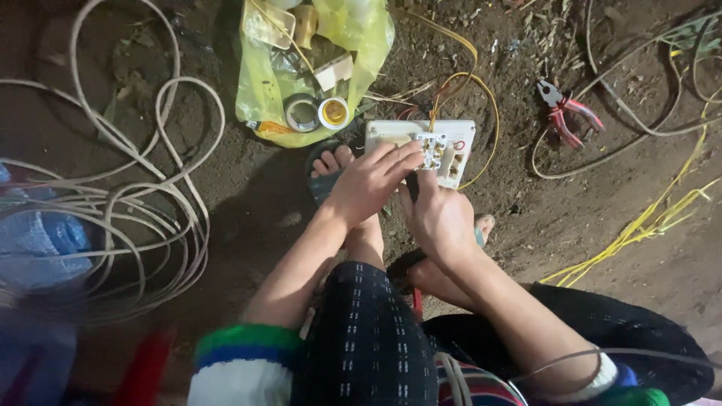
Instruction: Connecting and securing internal wires within an electrical switchboard using a screwdriver.
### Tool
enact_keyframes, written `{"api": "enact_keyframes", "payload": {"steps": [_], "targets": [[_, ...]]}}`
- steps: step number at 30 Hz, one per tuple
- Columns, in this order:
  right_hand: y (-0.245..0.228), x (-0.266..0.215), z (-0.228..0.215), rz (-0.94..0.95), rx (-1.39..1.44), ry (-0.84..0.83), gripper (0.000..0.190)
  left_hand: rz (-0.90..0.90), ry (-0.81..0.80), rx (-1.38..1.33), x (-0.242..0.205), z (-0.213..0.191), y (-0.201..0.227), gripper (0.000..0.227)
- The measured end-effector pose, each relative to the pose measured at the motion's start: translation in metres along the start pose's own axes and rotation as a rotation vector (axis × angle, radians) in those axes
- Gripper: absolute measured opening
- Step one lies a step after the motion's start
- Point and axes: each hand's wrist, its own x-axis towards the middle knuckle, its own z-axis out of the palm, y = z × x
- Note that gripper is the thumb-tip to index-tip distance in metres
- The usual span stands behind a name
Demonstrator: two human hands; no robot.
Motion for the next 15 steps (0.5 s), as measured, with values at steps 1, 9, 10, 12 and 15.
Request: {"api": "enact_keyframes", "payload": {"steps": [1,9,10,12,15], "targets": [[-0.001,0.003,-0.005,0.002,0.003,0.000,0.045,0.002,-0.003,0.001,-0.003,0.003,-0.002,0.033],[-0.014,-0.005,-0.030,-0.211,-0.067,-0.022,0.041,-0.072,0.115,-0.052,-0.033,0.037,-0.006,0.021],[-0.013,-0.006,-0.041,-0.215,-0.063,-0.023,0.041,-0.075,0.114,-0.048,-0.028,0.036,-0.006,0.021],[-0.010,-0.016,-0.064,-0.185,0.073,0.040,0.073,-0.120,0.203,0.005,-0.026,0.037,0.005,0.024],[-0.003,-0.013,-0.037,-0.206,0.092,0.113,0.074,-0.165,0.253,-0.077,-0.020,0.038,0.008,0.026]]}}
